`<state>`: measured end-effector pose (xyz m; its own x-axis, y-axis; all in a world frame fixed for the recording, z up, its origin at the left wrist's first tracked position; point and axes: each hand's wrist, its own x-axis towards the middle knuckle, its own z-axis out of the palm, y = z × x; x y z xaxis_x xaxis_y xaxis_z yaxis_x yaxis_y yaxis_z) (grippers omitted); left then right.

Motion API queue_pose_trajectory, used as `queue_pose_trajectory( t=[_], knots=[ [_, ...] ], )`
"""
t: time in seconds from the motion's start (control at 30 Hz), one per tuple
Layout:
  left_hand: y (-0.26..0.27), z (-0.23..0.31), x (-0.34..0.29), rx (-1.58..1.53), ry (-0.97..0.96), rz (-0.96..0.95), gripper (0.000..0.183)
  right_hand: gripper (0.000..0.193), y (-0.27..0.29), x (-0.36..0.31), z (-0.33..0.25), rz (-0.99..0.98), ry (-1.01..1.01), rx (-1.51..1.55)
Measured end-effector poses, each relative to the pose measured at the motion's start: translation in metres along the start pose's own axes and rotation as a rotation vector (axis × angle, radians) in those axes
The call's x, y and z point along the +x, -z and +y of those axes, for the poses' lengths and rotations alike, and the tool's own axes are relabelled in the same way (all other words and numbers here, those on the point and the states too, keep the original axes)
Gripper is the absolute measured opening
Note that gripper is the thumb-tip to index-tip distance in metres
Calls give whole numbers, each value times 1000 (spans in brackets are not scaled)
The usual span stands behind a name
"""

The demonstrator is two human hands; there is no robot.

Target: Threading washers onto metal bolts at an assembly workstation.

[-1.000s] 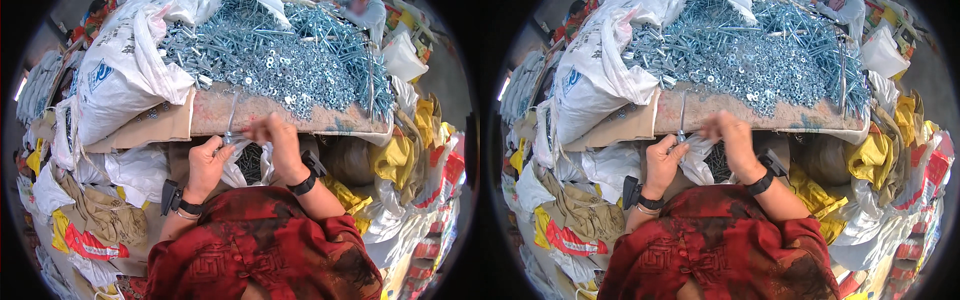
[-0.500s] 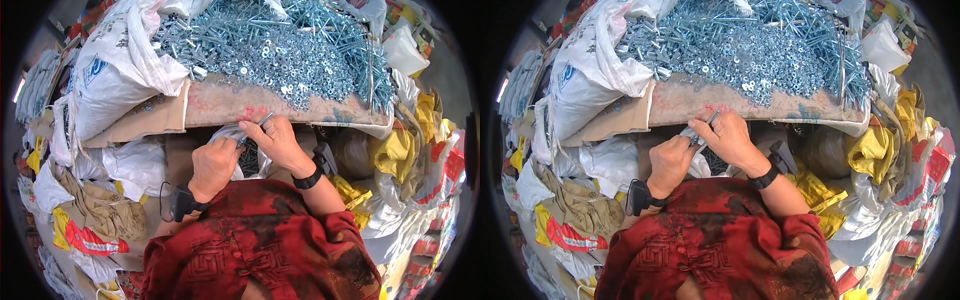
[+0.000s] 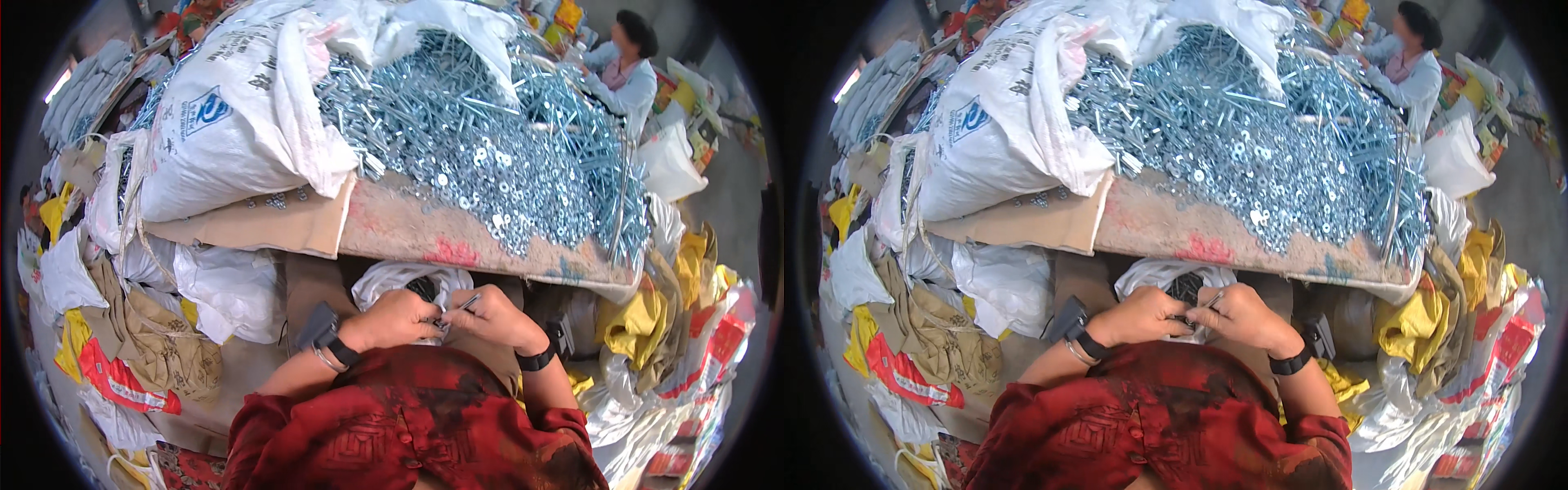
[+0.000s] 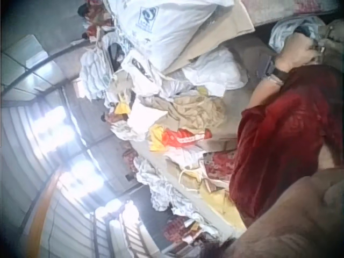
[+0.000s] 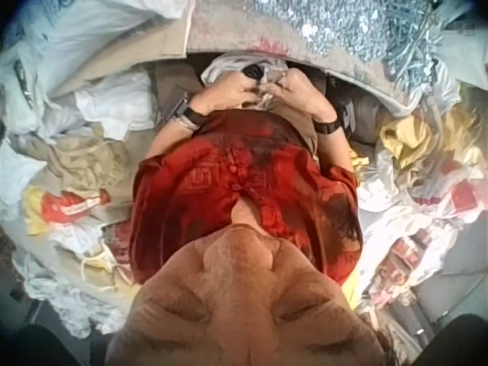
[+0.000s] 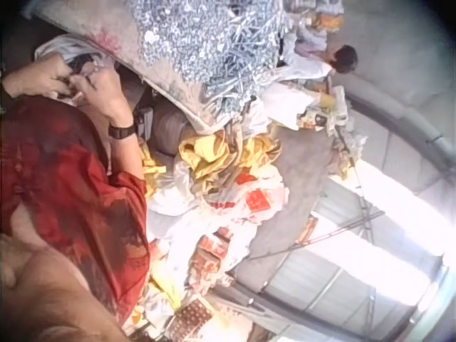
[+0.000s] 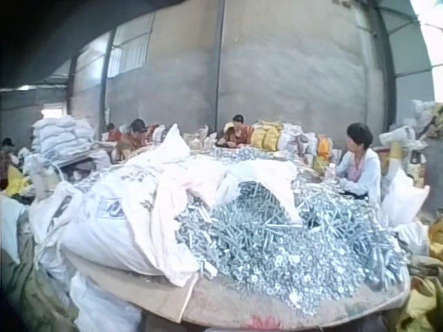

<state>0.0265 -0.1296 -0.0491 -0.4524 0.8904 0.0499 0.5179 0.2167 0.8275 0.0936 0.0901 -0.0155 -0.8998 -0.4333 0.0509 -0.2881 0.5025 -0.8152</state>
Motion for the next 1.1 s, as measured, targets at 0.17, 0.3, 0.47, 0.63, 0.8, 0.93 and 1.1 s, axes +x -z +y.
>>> queue_pose_trajectory(
  t=[0.17,0.3,0.47,0.63,0.8,0.93,1.1],
  knots=[
    [-6,-31,-14,80,49,163,25,23,26,66,-24,152,-125,-110],
    [29,-28,-21,-608,96,336,22,25,33,151,-1,407,-26,-240],
    [71,-14,-27,-1028,254,556,18,16,-9,238,25,518,-73,-810],
    [83,-17,-27,-1101,259,682,15,6,-29,247,30,533,-51,-937],
    [89,-24,-22,-1224,224,656,14,8,-20,230,23,472,-88,-970],
    [89,-33,-10,-1339,216,610,17,14,2,215,26,514,-207,-870],
    [84,-14,35,-1400,233,884,23,33,14,195,-10,581,-215,-623]
  ],
)
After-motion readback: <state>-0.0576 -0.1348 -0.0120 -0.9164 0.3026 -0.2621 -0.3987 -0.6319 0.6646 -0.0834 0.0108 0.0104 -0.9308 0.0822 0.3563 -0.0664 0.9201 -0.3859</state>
